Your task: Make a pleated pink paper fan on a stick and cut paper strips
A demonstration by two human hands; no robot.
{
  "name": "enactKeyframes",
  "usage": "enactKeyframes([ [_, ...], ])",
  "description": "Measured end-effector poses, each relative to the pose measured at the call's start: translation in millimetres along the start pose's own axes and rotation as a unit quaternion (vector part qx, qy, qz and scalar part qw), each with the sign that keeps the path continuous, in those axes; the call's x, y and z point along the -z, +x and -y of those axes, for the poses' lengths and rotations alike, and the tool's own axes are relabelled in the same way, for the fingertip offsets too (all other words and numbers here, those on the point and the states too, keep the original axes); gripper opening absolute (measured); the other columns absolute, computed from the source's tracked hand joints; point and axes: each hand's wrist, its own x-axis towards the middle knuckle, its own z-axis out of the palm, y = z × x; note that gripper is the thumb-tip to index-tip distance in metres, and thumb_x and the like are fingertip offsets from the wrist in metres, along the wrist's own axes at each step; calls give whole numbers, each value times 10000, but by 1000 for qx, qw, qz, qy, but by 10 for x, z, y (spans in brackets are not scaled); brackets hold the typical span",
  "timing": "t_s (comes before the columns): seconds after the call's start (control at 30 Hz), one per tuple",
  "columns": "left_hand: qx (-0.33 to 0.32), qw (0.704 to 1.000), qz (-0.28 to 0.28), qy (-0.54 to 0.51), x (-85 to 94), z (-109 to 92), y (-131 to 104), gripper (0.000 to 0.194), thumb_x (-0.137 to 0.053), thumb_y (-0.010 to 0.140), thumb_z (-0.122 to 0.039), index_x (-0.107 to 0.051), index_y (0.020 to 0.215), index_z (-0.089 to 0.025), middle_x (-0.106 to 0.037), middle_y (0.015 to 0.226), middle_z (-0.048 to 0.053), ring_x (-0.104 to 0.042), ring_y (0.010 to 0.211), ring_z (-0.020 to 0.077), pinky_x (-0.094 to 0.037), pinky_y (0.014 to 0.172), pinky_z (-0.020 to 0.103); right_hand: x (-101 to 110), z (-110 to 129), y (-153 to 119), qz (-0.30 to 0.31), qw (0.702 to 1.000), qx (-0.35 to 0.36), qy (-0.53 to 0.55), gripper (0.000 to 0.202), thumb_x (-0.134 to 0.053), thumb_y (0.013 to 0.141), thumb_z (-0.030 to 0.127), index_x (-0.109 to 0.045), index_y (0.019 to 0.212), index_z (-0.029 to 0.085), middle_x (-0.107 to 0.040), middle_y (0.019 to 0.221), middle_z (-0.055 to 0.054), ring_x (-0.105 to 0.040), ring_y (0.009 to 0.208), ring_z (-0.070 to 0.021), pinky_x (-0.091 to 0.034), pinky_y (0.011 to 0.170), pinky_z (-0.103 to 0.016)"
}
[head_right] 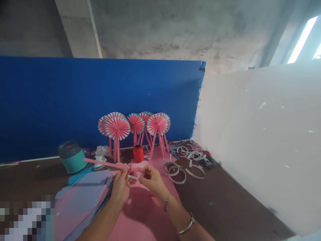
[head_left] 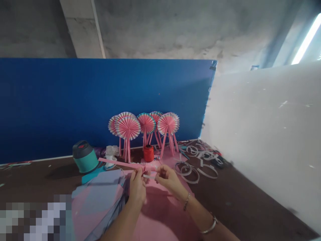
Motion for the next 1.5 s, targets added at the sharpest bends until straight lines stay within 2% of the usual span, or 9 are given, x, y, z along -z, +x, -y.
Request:
enactKeyframes([
  [0.1, 16, 1000, -12, -12, -24, -9, -31, 150, -582, 818, -80, -546, 695, -158, -625, 626, -10, -622, 524, 95, -530, 526, 190, -6, -78, 31, -31, 1000, -1, 1, 210, -690, 598, 301, -685, 756, 163, -605, 589, 22, -521, 553, -112, -417, 551, -235],
  [0.3, 43, 998, -24, -27, -58, -37, -65, 227, -515, 853, -39, -536, 658, -154, -617, 612, 6, -611, 516, 97, -578, 595, 242, 3, -175, 76, -85, 996, 8, -4, 189, -693, 596, 334, -717, 660, 157, -648, 601, -7, -522, 562, -123, -421, 558, -247],
  [0.63, 49, 998, -17, -36, -62, -33, -93, 225, -482, 880, -44, -529, 684, -146, -618, 616, 1, -617, 518, 89, -578, 559, 222, -1, -144, 77, -91, 996, -3, -2, 194, -691, 584, 327, -725, 652, 149, -626, 559, 3, -497, 536, -111, -395, 541, -238],
  [0.87, 54, 998, -21, -35, -55, -20, -68, 212, -489, 875, -43, -531, 693, -145, -624, 639, 9, -624, 535, 90, -584, 568, 225, 10, -189, 87, -95, 995, 17, -38, 213, -669, 627, 347, -730, 672, 149, -637, 566, -1, -496, 530, -115, -383, 524, -235],
  [1.17, 64, 997, -25, -34, -46, -6, -72, 223, -496, 876, -36, -540, 685, -142, -625, 649, 19, -637, 564, 105, -599, 618, 262, 24, -264, 94, -111, 988, 47, -93, 179, -617, 670, 302, -712, 687, 151, -657, 622, -15, -525, 565, -132, -407, 557, -247],
  [1.5, 61, 998, -25, -24, -64, -15, -96, 221, -501, 868, -30, -540, 679, -139, -617, 591, 11, -616, 499, 107, -561, 514, 223, 33, -254, 90, -115, 985, 60, -114, 171, -589, 684, 284, -700, 686, 154, -687, 653, -32, -575, 597, -156, -441, 589, -264],
])
